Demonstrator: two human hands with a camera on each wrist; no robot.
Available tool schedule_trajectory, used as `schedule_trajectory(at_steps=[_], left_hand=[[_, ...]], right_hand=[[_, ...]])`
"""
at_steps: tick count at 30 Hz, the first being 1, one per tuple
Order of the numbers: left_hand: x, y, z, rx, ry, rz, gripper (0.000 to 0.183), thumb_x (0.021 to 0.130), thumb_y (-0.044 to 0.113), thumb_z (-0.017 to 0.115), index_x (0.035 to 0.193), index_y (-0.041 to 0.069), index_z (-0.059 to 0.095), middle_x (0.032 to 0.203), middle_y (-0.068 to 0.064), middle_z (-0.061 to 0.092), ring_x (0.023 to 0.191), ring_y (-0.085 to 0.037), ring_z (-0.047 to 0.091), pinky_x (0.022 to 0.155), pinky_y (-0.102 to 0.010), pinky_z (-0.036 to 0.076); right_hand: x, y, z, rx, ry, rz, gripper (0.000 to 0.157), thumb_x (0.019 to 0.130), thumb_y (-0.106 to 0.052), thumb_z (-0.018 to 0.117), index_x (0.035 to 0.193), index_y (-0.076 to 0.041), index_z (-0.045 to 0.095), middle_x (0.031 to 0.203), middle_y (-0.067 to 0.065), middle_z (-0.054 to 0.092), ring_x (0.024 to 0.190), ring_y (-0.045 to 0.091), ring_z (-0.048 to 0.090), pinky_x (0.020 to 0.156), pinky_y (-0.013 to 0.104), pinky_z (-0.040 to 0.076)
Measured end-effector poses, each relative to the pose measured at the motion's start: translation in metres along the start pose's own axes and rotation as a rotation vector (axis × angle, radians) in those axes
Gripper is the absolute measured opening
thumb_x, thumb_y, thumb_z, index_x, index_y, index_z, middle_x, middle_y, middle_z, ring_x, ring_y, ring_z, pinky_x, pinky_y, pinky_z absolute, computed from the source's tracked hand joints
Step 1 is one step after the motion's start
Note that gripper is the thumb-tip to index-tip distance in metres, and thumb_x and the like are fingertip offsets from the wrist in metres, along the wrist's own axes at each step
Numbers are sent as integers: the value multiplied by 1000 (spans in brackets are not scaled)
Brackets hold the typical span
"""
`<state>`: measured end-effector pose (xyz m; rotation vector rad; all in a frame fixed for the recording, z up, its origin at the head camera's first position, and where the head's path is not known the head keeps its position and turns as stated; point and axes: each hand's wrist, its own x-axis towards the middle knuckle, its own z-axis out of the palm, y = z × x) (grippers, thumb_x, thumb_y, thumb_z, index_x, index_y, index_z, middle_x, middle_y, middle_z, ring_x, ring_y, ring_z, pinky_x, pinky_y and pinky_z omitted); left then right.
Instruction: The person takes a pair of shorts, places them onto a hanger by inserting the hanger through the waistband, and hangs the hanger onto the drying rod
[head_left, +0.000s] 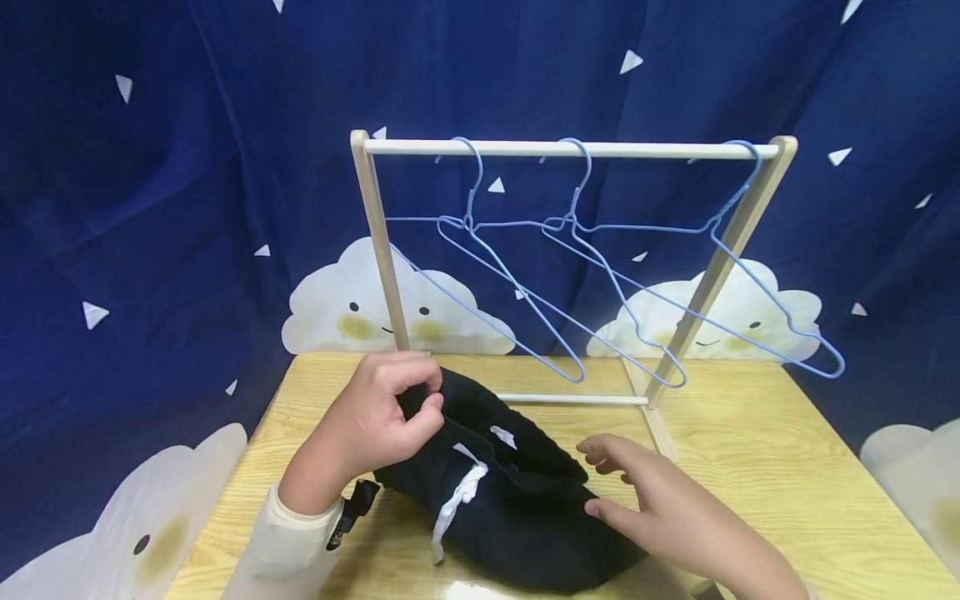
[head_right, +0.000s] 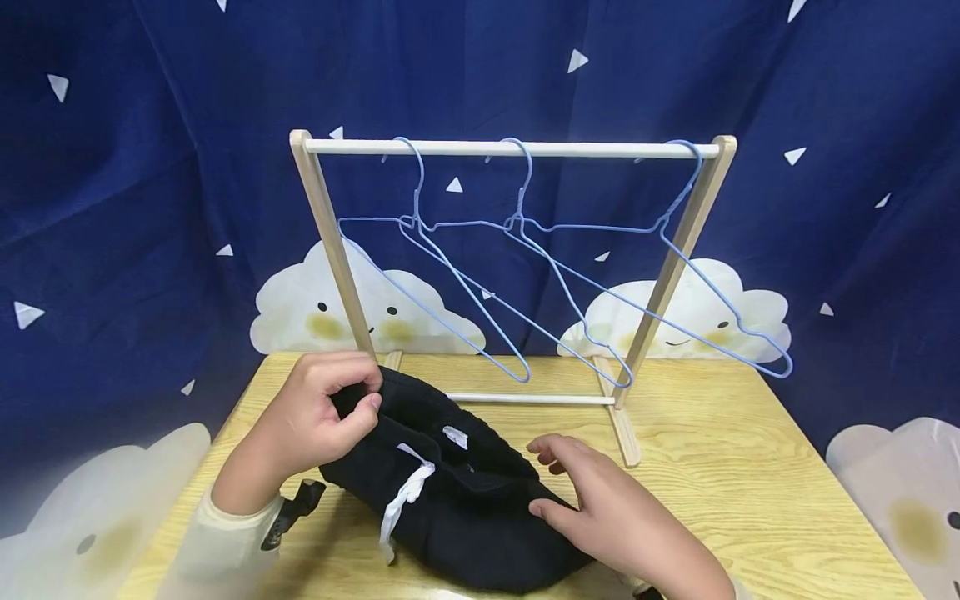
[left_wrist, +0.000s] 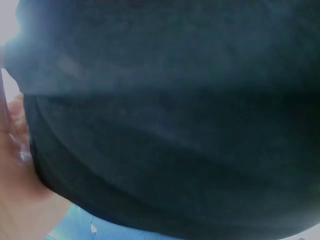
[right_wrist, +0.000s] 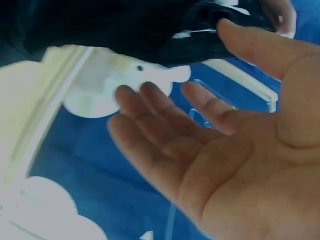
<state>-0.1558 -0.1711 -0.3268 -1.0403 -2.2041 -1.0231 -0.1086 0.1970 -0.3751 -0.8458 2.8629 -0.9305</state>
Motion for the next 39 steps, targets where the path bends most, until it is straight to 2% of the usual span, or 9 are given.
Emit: schedule_trajectory(at_steps=[5,9,12,15,22,27,32,35,39], left_hand=[[0,-1,3,7,-14,2,20,83,2,65,75,20,59,73,9,52,69,-7,48,63,-22,41],[0,-1,3,7,-29,-2,19,83,2,64,77,20,60,74,9,54,70,-7,51,64,-24,45],[-1,-1,4,7,-36,-10,18,83,3,64,77,20,60,75,9,55,71,-7,52,65,-24,46],[-1,-1,4,9,-40,-19,18,84,3,64,78,20,61,76,9,56,72,-7,53,66,-25,48],[0,0,6,11,-45,-23,18,83,3,63,78,20,61,76,9,57,72,-7,53,66,-25,49],[-1,0,7,6,-56,-27,18,83,3,64,78,20,61,77,9,57,73,-7,54,67,-26,50],[-1,-1,8,8,-66,-27,18,84,3,65,78,20,61,76,9,58,72,-7,54,66,-26,50],[0,-1,8,14,-69,-21,18,83,3,65,78,20,61,76,9,58,72,-8,55,66,-26,51],[1,-1,9,19,-75,-14,18,84,4,66,78,20,61,75,8,58,72,-8,54,67,-26,51]], right_hand=[[9,-32,-20,-54,183,-147,44,93,-21,88,132,-28,68,128,-17,70,115,9,70,98,34,61],[23,-57,-40,-57,334,-289,61,86,-11,92,140,-23,65,138,-9,68,127,13,64,110,21,49],[42,-67,-53,-20,393,-327,71,85,-9,92,147,-16,60,151,0,61,140,19,56,118,16,38],[64,-70,-61,1,421,-310,78,86,-11,93,153,-11,55,158,4,56,147,23,51,124,21,36],[109,-69,-74,82,309,-85,85,93,-25,89,162,-12,41,167,5,47,155,26,46,127,54,39],[130,-61,-78,185,180,41,87,98,-32,84,165,-12,33,162,13,51,153,33,50,127,54,39],[145,-48,-76,304,54,127,82,101,-27,80,164,-7,33,154,18,57,146,36,57,119,55,49],[153,-40,-72,309,-15,169,75,103,-28,78,161,-3,39,145,19,65,134,32,66,110,48,56],[161,-30,-64,360,-118,224,68,107,-34,71,159,-1,43,129,20,74,110,26,75,87,35,60]])
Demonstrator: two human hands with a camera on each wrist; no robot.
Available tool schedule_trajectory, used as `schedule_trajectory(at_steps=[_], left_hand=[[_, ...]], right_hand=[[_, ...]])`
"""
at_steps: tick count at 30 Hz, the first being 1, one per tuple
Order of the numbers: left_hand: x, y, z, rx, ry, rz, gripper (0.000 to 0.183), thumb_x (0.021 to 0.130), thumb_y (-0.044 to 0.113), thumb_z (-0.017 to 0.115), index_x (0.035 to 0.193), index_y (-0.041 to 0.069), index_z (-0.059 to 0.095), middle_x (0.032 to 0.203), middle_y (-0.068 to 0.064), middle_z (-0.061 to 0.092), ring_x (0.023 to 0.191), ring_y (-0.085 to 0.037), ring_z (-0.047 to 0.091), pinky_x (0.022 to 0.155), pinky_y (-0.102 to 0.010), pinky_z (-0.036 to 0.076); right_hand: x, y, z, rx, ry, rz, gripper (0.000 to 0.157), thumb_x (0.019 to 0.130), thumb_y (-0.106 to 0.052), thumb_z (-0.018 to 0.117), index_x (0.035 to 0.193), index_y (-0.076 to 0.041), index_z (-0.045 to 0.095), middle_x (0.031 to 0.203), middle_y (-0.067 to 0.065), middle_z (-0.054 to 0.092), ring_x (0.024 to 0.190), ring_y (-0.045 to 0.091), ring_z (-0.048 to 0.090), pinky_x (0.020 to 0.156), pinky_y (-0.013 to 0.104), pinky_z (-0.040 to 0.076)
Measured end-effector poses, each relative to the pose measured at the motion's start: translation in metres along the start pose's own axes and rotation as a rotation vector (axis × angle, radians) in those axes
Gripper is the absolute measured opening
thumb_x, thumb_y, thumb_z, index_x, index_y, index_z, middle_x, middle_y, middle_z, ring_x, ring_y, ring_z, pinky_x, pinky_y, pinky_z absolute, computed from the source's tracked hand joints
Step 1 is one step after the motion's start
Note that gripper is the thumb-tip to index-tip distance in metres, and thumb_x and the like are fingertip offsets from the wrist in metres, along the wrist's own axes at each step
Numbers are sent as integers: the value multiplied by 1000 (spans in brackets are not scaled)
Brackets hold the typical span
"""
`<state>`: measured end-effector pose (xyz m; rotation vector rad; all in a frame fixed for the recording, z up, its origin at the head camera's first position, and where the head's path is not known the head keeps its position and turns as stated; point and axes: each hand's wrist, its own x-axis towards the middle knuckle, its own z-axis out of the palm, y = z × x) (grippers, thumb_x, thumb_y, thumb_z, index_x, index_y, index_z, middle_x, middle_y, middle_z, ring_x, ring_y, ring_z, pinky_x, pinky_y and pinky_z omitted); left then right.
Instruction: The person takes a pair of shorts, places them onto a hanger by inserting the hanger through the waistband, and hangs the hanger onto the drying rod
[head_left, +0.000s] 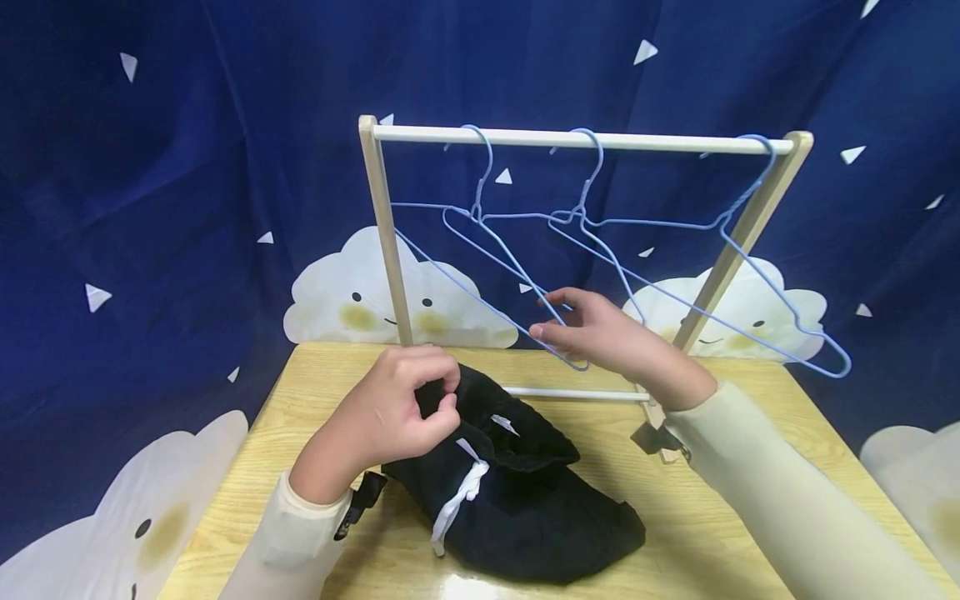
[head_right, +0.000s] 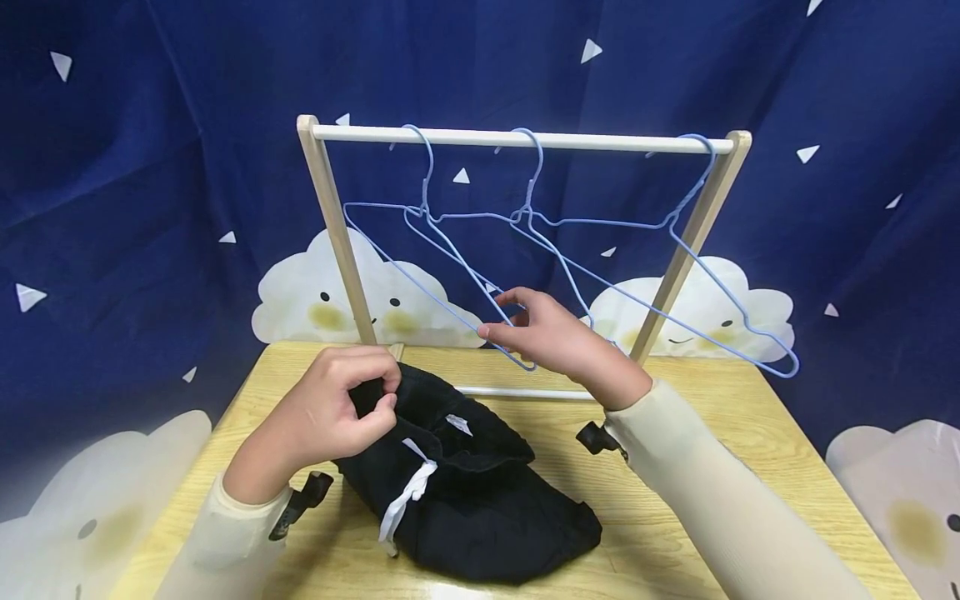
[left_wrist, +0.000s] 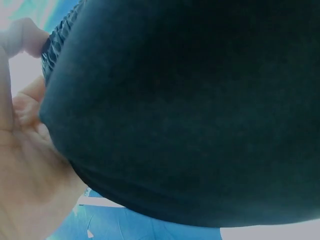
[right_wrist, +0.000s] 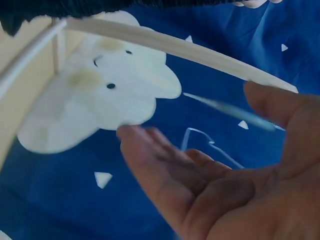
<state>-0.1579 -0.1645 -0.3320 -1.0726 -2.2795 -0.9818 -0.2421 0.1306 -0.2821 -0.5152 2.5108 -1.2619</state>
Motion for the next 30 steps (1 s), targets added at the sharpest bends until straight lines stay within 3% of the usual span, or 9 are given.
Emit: schedule_trajectory(at_steps=[5,7,10,12,16,21,30], left_hand=[[1,1,0,-2,-8,-1,17,84,4,66,78,20,62,76,9,58,73,-8,55,68,-26,51],[1,1,0,-3,-9,-2,18,84,4,66,78,20,62,76,9,58,73,-8,55,68,-27,51],[1,0,0,-5,-10,-2,18,83,4,66,78,20,62,76,8,58,73,-8,55,68,-27,51],[1,0,1,-5,-12,-2,18,83,4,66,78,20,61,75,8,58,73,-8,55,68,-27,51],[1,0,1,-6,-16,1,18,83,4,66,78,20,61,75,8,58,73,-8,55,68,-27,51],[0,0,1,-7,-16,-1,18,84,3,66,78,20,62,75,9,58,73,-8,55,67,-27,51],[-1,1,-3,-3,-12,-21,18,85,4,67,79,20,62,77,9,59,74,-8,56,69,-26,53]], right_hand=[[6,8,3,110,-104,31,56,114,-36,57,155,1,46,115,20,78,82,23,78,72,31,61],[6,9,5,113,-121,21,48,116,-38,52,142,2,56,99,17,76,64,19,67,61,28,55],[5,10,6,100,-118,1,46,118,-40,46,121,2,66,75,8,62,51,14,41,48,26,33],[4,10,7,102,-116,-7,50,118,-40,43,113,2,70,66,2,50,48,12,33,46,26,26],[2,8,8,124,-101,7,53,119,-38,39,111,1,74,60,-3,38,47,11,28,44,27,22],[-2,3,8,125,-60,9,54,119,-37,36,104,1,71,58,-4,37,46,12,28,45,29,22],[-22,-12,-1,148,15,-65,50,120,-33,35,110,3,69,60,-1,38,48,12,28,45,29,22]])
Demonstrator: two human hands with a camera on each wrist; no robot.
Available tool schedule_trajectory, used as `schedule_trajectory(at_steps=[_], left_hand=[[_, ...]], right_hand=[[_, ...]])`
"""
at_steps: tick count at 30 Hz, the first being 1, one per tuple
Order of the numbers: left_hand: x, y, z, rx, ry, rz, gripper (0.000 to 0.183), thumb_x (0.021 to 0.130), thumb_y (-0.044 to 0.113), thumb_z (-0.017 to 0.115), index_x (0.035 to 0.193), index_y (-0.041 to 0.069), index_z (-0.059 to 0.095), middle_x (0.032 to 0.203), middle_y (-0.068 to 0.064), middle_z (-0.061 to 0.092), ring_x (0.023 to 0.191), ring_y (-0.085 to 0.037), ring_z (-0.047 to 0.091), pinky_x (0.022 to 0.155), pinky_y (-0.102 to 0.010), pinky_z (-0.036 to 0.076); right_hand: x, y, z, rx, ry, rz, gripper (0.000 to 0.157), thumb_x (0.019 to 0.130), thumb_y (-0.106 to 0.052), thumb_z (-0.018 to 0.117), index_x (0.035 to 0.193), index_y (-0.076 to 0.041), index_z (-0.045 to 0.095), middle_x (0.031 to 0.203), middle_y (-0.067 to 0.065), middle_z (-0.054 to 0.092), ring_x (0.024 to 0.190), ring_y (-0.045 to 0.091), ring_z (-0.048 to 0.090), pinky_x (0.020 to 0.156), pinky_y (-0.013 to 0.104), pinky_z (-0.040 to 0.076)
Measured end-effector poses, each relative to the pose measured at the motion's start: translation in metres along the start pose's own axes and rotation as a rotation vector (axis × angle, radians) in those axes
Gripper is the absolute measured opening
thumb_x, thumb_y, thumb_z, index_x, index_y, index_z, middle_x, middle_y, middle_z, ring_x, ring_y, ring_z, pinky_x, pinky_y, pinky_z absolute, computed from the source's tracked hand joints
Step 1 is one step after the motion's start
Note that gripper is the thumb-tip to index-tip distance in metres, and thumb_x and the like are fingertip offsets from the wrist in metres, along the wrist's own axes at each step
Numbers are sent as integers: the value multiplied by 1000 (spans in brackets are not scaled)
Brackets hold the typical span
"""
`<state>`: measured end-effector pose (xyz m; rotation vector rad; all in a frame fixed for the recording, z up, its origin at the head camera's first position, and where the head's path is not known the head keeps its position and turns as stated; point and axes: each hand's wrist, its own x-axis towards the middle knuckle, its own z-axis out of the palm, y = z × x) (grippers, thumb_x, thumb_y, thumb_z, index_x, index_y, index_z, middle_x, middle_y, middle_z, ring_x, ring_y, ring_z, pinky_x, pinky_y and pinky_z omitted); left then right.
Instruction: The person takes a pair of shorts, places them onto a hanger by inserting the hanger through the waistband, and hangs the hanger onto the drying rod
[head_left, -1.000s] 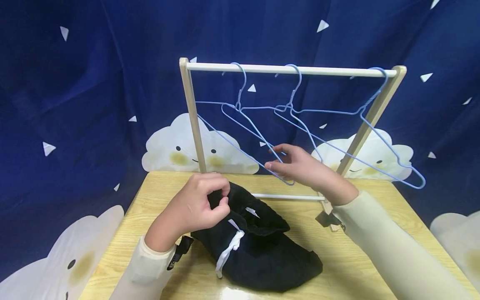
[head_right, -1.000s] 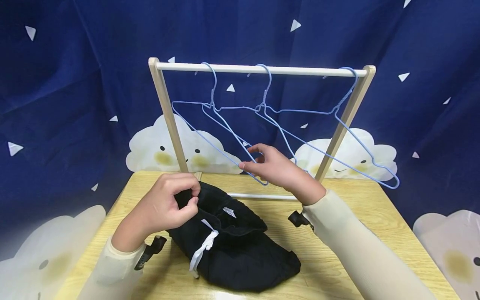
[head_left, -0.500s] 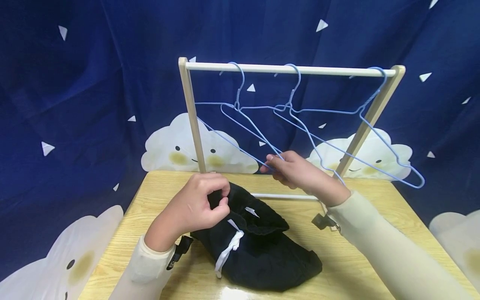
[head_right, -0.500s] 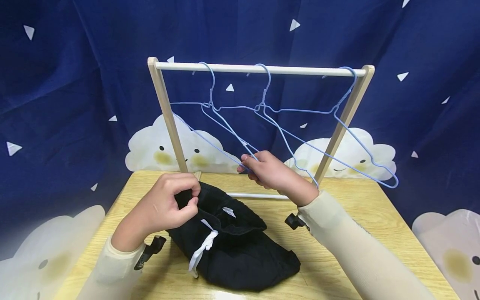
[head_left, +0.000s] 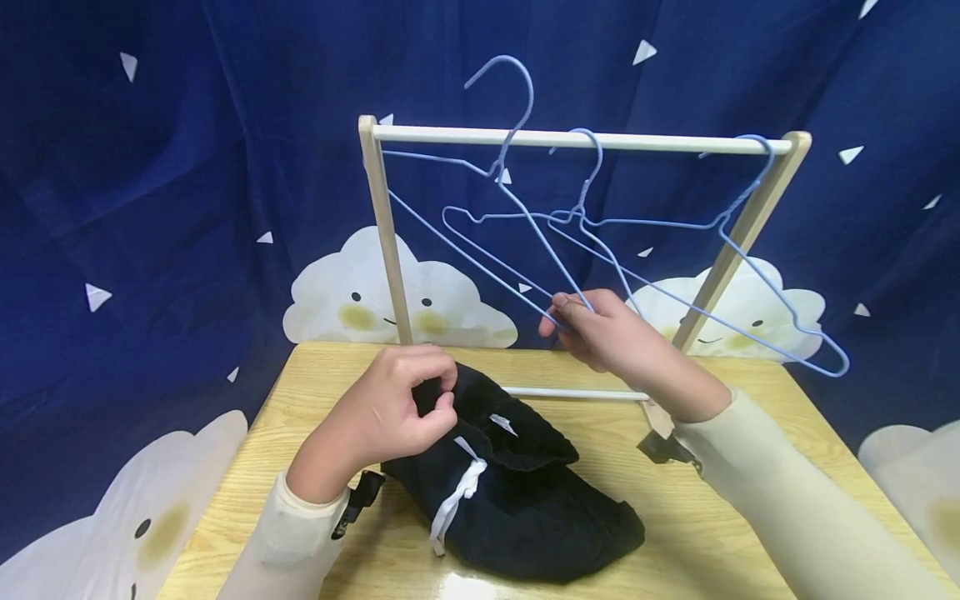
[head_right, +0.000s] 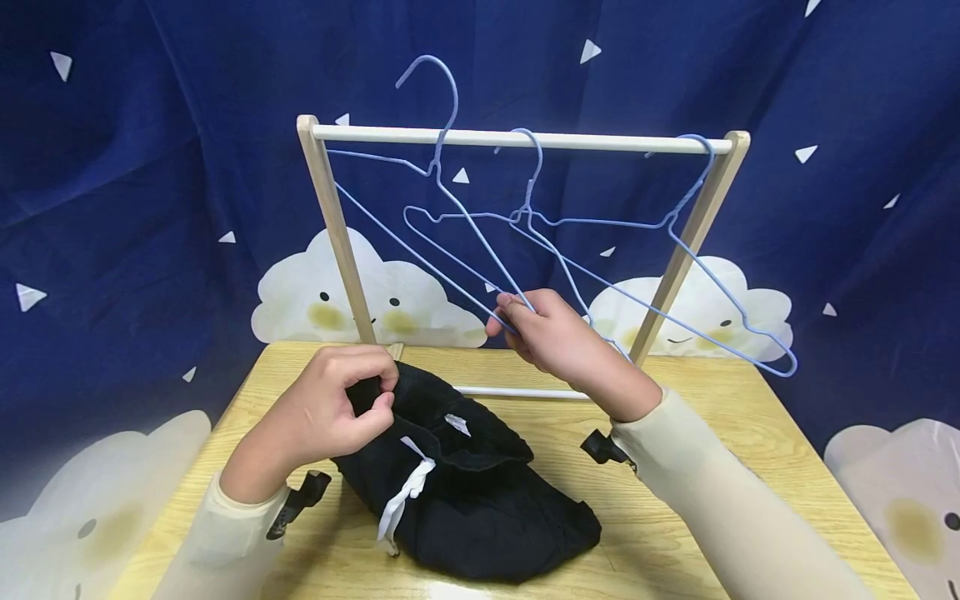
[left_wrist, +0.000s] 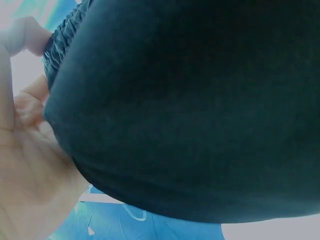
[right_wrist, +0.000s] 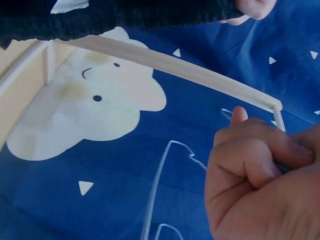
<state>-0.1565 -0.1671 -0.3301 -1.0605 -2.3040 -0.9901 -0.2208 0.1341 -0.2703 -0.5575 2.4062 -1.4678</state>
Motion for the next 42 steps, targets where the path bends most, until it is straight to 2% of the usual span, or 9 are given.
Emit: schedule_trajectory(at_steps=[8,12,17,22,27,35,42], left_hand=[[0,-2,-2,13,9,-5,18,85,3,66,79,20,62,78,8,58,74,-8,55,69,-27,52],[-1,-3,-3,17,18,-13,18,84,4,66,79,20,61,78,9,58,75,-9,56,70,-27,52],[-2,-4,-5,25,27,-21,18,84,4,66,79,20,61,78,10,58,76,-9,56,70,-28,51],[-3,-6,-6,34,39,-24,18,84,4,66,79,20,61,78,10,58,76,-9,55,70,-27,50],[-3,-6,-8,44,45,-30,17,84,4,66,79,20,61,78,10,58,76,-9,55,69,-27,50],[-2,-7,-15,57,72,-25,18,83,4,66,79,20,60,77,10,57,74,-9,54,67,-26,48],[-4,-10,-19,70,100,-18,17,81,3,65,77,19,60,75,9,57,73,-9,53,67,-25,46]], right_hand=[[-33,2,-7,-20,29,-71,48,120,-30,36,109,4,68,58,0,36,48,13,28,43,33,22],[-55,14,-10,-31,47,-104,44,120,-29,38,108,1,68,59,0,38,49,14,29,42,34,25],[-85,35,-13,-1,48,-137,41,120,-28,38,105,-3,68,59,7,37,48,23,29,41,35,27],[-110,66,-18,47,-23,-200,34,119,-13,36,105,-7,67,59,12,32,47,28,25,40,29,26],[-132,100,-16,108,-116,-237,34,115,3,36,106,-8,68,59,12,27,47,27,21,40,24,22],[-153,131,-12,159,-198,-211,36,111,9,37,107,-8,70,60,11,28,47,20,22,40,23,23],[-161,150,-11,121,-231,-209,38,110,11,39,107,-10,71,60,9,28,48,16,25,42,23,26]])
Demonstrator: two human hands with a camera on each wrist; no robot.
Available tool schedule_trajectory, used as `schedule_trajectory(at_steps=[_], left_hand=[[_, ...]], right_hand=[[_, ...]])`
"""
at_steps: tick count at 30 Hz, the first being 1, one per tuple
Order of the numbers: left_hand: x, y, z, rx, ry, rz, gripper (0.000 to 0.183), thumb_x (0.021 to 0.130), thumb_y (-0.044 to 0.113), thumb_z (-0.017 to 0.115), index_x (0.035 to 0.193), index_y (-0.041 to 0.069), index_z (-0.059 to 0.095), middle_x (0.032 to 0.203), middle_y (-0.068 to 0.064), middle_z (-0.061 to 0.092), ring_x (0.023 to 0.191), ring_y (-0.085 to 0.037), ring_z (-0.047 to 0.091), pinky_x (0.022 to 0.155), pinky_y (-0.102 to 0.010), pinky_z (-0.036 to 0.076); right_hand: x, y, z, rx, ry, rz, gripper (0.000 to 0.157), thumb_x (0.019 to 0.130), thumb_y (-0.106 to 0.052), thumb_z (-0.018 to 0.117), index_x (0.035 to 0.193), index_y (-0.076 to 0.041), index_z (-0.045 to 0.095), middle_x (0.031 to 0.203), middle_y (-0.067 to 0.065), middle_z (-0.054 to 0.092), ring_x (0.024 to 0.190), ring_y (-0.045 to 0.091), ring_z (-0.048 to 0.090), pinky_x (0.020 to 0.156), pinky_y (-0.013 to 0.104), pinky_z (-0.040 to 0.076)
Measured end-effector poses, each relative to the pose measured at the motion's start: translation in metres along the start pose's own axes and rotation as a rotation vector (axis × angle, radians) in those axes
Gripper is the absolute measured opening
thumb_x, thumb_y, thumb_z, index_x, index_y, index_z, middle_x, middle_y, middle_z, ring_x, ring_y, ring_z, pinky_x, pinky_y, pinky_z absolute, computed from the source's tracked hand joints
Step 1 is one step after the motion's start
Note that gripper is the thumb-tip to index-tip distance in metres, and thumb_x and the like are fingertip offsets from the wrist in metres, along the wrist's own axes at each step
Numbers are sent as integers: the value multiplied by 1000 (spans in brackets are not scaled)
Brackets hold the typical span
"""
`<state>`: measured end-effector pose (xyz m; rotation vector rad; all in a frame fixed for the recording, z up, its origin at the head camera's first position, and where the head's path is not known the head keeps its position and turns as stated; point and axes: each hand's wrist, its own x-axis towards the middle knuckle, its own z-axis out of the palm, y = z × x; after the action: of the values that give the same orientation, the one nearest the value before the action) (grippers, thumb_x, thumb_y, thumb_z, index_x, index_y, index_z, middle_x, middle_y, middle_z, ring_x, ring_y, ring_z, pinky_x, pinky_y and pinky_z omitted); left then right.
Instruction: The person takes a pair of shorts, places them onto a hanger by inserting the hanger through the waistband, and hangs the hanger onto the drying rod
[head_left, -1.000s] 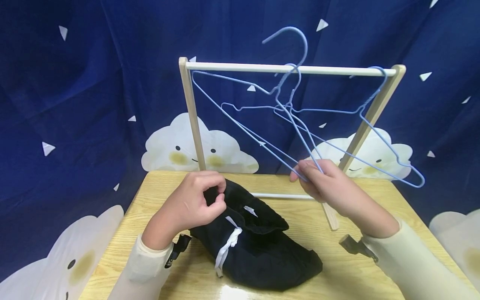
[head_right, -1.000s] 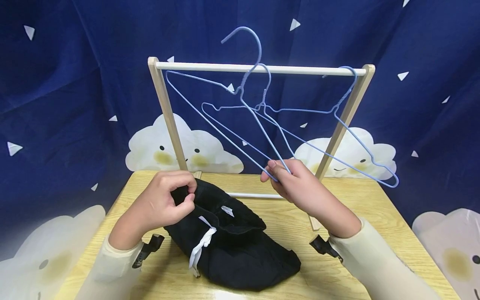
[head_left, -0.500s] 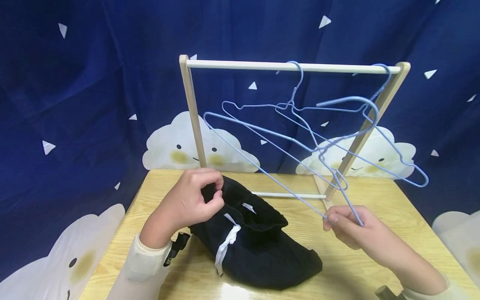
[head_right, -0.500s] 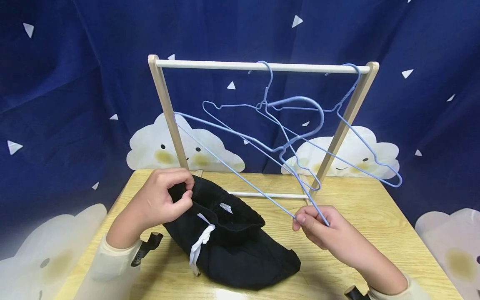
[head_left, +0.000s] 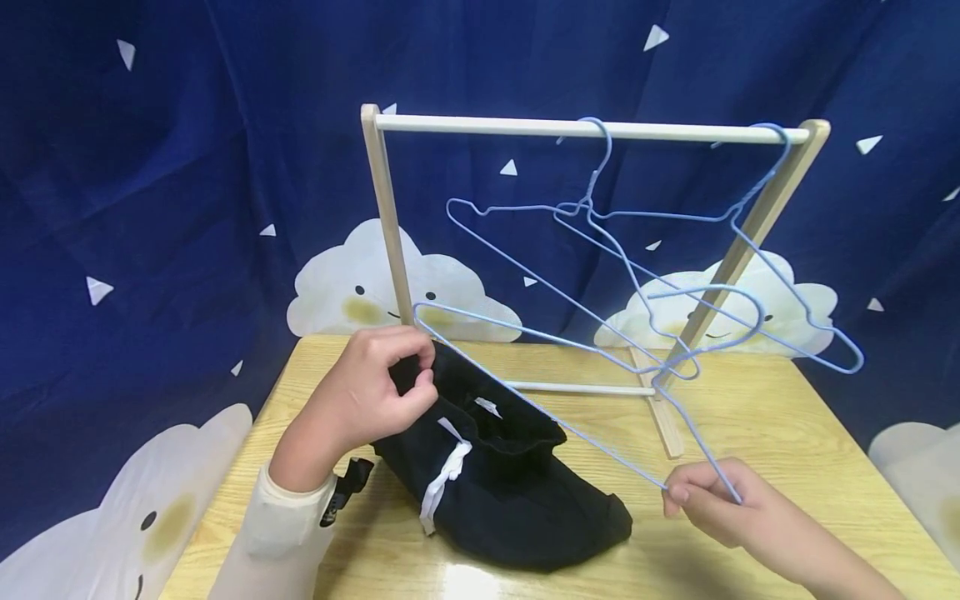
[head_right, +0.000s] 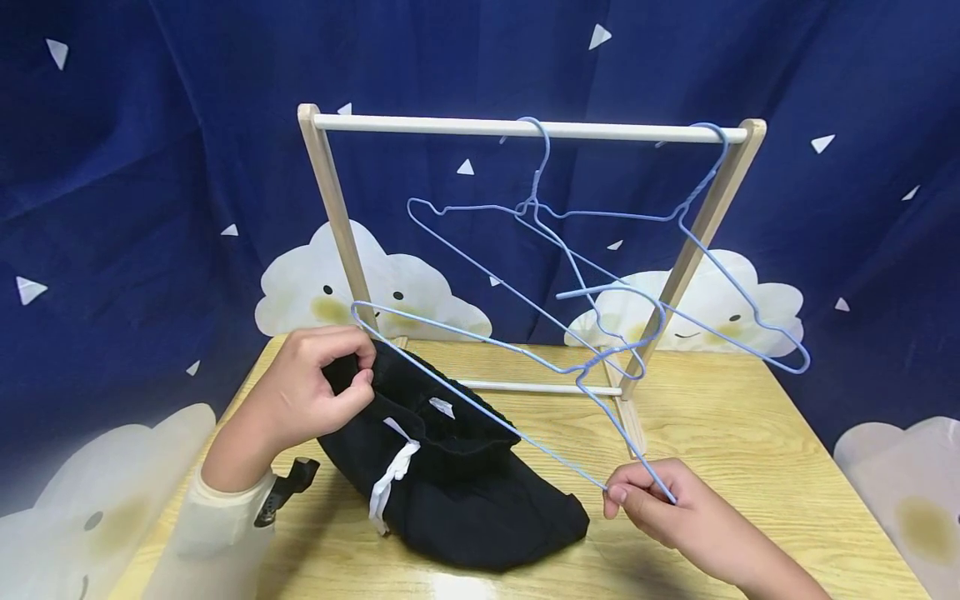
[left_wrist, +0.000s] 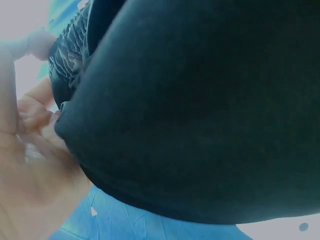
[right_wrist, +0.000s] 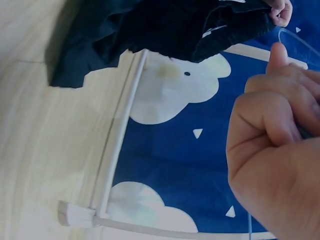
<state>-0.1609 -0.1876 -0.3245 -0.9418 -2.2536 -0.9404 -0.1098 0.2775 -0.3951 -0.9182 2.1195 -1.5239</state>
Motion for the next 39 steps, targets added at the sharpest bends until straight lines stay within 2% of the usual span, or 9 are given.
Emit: schedule_trajectory(at_steps=[5,10,17,21,23,26,31,35,39], left_hand=[[0,-1,-2,4,12,-6,17,81,2,65,78,18,61,75,9,58,72,-9,54,67,-26,47],[0,-1,-5,11,7,-23,16,82,2,66,78,18,62,76,9,59,72,-9,55,68,-26,48],[-2,-2,-9,29,27,-29,16,83,2,66,79,17,63,77,8,60,73,-9,55,68,-27,48],[-2,-2,-9,36,35,-22,15,84,3,66,80,17,64,77,8,60,71,-10,55,67,-28,48],[-2,-1,-10,28,24,-17,13,85,3,68,81,16,64,78,7,61,73,-10,56,68,-28,49],[-1,2,-10,16,0,-9,11,87,5,71,85,15,65,81,6,63,76,-10,57,72,-29,52],[0,7,-7,-4,-27,19,9,90,7,74,92,13,67,86,5,67,81,-11,62,78,-31,56],[1,9,-3,-23,-61,54,9,92,6,75,97,11,70,91,3,72,86,-13,67,84,-35,59],[1,16,0,-28,-129,91,9,97,6,78,104,9,73,99,1,75,91,-13,70,89,-36,62]], right_hand=[[-6,8,2,-49,-1,41,36,110,8,43,107,-14,72,61,9,29,49,16,28,43,24,30],[-11,12,2,-117,21,94,34,111,3,46,105,-18,72,64,6,31,54,5,32,45,25,34],[-19,19,2,-180,42,53,37,110,5,49,101,-22,73,72,5,44,62,17,43,56,29,40],[-22,24,1,-180,16,16,40,108,9,49,102,-21,74,73,4,46,64,15,46,57,29,41],[-23,26,1,-179,5,-7,41,107,11,49,103,-21,75,75,4,48,64,16,46,56,29,41],[-24,28,1,-170,0,-17,41,107,12,49,103,-21,74,73,4,42,60,17,42,55,26,40],[-25,28,2,-216,21,-43,41,105,12,52,102,-22,74,75,2,48,64,15,47,57,28,42],[-23,25,2,-207,12,-21,41,106,11,51,101,-22,74,72,3,44,61,11,43,54,27,41],[-20,21,3,-159,-14,20,40,107,9,49,101,-20,74,69,6,37,58,9,36,51,25,38]])
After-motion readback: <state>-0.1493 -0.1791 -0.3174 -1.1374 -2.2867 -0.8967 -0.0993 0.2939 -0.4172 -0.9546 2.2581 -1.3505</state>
